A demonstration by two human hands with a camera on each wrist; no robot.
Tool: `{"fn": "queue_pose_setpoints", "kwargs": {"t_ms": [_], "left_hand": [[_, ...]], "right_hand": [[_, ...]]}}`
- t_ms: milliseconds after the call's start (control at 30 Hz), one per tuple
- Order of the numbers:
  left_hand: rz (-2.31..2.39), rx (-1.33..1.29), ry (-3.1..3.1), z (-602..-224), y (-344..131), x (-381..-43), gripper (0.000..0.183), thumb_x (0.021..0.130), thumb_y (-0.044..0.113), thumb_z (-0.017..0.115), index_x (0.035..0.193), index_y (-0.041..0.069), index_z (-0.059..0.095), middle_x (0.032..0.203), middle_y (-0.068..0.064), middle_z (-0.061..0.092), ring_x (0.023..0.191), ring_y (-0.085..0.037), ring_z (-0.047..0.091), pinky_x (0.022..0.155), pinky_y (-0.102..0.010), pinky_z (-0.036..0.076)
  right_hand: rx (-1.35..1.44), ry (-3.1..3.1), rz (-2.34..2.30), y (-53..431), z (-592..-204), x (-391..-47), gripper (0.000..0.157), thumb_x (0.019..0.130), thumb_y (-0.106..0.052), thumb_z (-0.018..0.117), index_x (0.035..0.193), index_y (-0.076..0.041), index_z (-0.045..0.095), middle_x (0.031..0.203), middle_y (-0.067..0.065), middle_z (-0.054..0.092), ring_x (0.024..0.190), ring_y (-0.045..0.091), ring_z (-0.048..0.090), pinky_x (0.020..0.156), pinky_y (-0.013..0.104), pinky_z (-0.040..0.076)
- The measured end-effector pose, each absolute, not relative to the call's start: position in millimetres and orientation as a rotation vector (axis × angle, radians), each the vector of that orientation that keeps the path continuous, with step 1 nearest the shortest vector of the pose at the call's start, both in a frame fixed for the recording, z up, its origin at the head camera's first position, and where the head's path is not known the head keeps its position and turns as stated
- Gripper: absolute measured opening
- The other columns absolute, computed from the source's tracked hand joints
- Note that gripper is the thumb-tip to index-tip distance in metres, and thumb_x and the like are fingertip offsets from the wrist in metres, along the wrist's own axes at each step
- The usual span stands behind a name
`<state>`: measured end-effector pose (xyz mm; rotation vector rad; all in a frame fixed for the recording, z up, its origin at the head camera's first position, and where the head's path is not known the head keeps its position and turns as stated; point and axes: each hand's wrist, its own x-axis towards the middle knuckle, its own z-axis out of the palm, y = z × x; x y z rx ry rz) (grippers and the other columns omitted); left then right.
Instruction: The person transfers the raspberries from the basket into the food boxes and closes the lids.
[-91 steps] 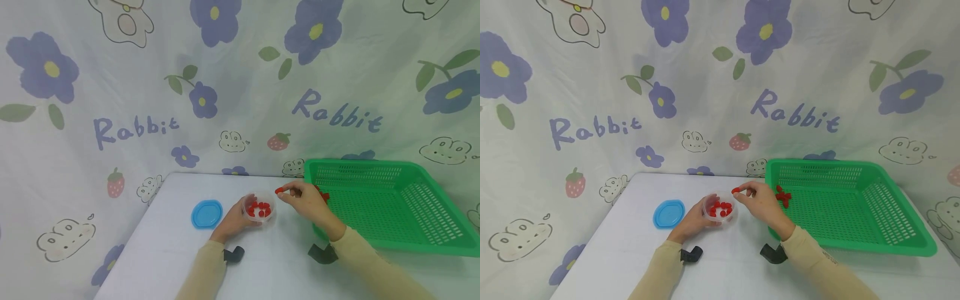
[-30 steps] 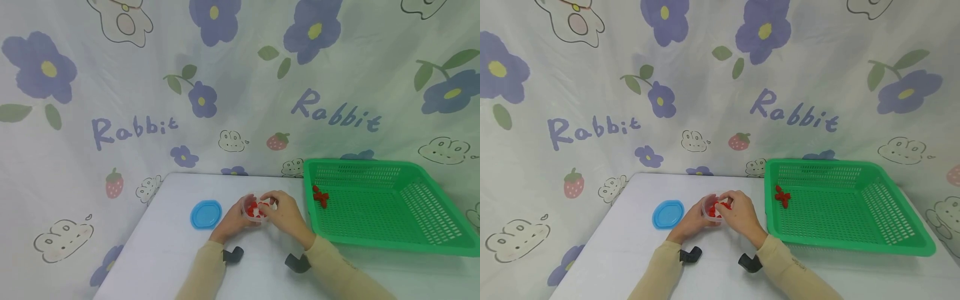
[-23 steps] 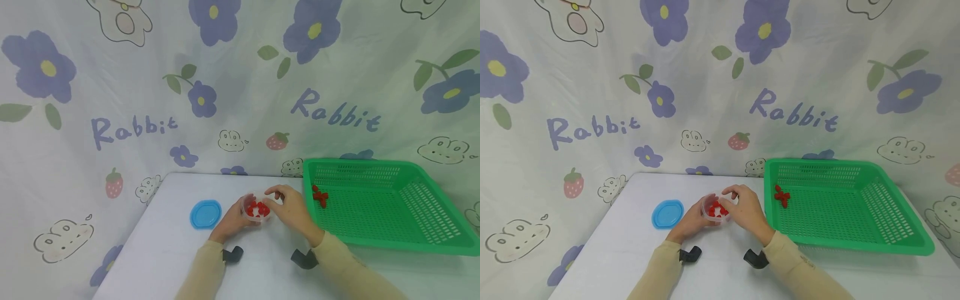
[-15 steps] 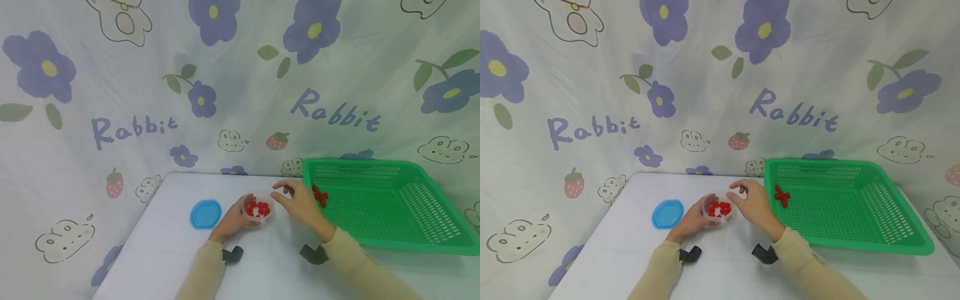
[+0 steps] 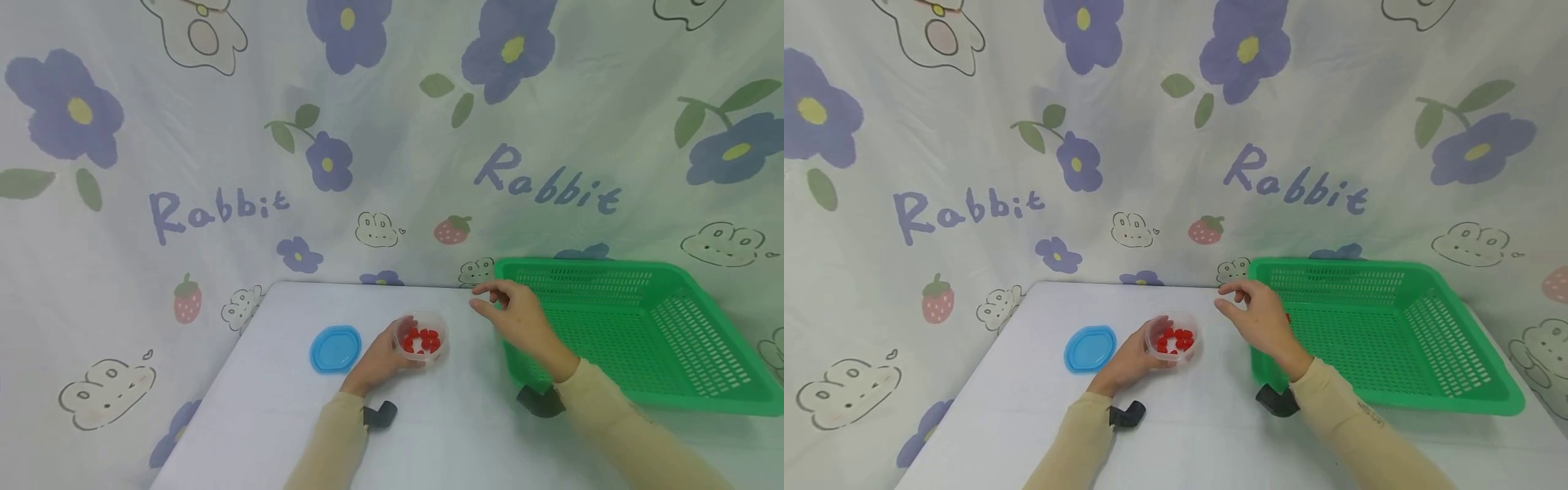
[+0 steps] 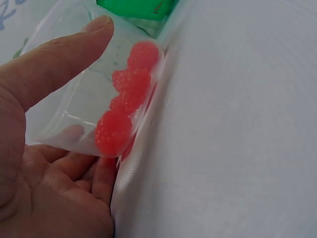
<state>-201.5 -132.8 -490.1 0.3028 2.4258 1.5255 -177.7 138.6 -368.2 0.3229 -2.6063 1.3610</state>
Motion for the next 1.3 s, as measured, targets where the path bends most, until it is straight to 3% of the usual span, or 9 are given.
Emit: {"fn": "queue_pose_setpoints", "kwargs": {"t_ms": [367, 467, 867, 1300], "left_hand": [[1.529, 0.316, 2.419, -490.4, -133.6, -201.4, 0.095, 0.076, 0.029, 0.089, 0.155, 0.027, 0.036, 0.151, 0.008, 0.047, 0.145, -0.022, 0.037, 0.114, -0.055, 0.035], [1.529, 0.317, 2.422, -490.7, -133.8, -201.8, 0.095, 0.076, 0.029, 0.089, 0.155, 0.027, 0.036, 0.151, 0.007, 0.047, 0.144, -0.022, 0.037, 0.113, -0.055, 0.036], [1.506, 0.325, 2.434, -491.0, -133.6, -202.2, 0.096, 0.076, 0.03, 0.089, 0.156, 0.025, 0.035, 0.152, 0.008, 0.047, 0.145, -0.021, 0.036, 0.114, -0.055, 0.034], [1.524, 0.302, 2.416, -488.1, -132.0, -200.8, 0.096, 0.077, 0.026, 0.089, 0.156, 0.024, 0.035, 0.152, 0.007, 0.047, 0.145, -0.022, 0.036, 0.114, -0.054, 0.035]], "right_hand": [[0.265, -2.674, 1.413, 169.8, -364.8, -193.1, 0.024, 0.096, -0.024, 0.069, 0.114, -0.009, 0.072, 0.082, 0.007, 0.049, 0.054, 0.017, 0.035, 0.048, 0.03, 0.032], [0.275, -2.686, 1.318, 177.4, -364.0, -196.9, 0.025, 0.096, -0.024, 0.069, 0.114, -0.006, 0.072, 0.083, 0.007, 0.051, 0.063, 0.018, 0.034, 0.056, 0.032, 0.03], [0.227, -2.732, 1.248, 206.6, -370.9, -215.6, 0.034, 0.1, -0.03, 0.063, 0.12, -0.003, 0.069, 0.091, 0.011, 0.054, 0.072, 0.023, 0.041, 0.061, 0.035, 0.035], [0.258, -2.854, 1.18, 224.2, -388.5, -228.2, 0.042, 0.101, -0.033, 0.062, 0.127, 0.001, 0.065, 0.12, 0.026, 0.059, 0.1, 0.035, 0.057, 0.073, 0.044, 0.05]]}}
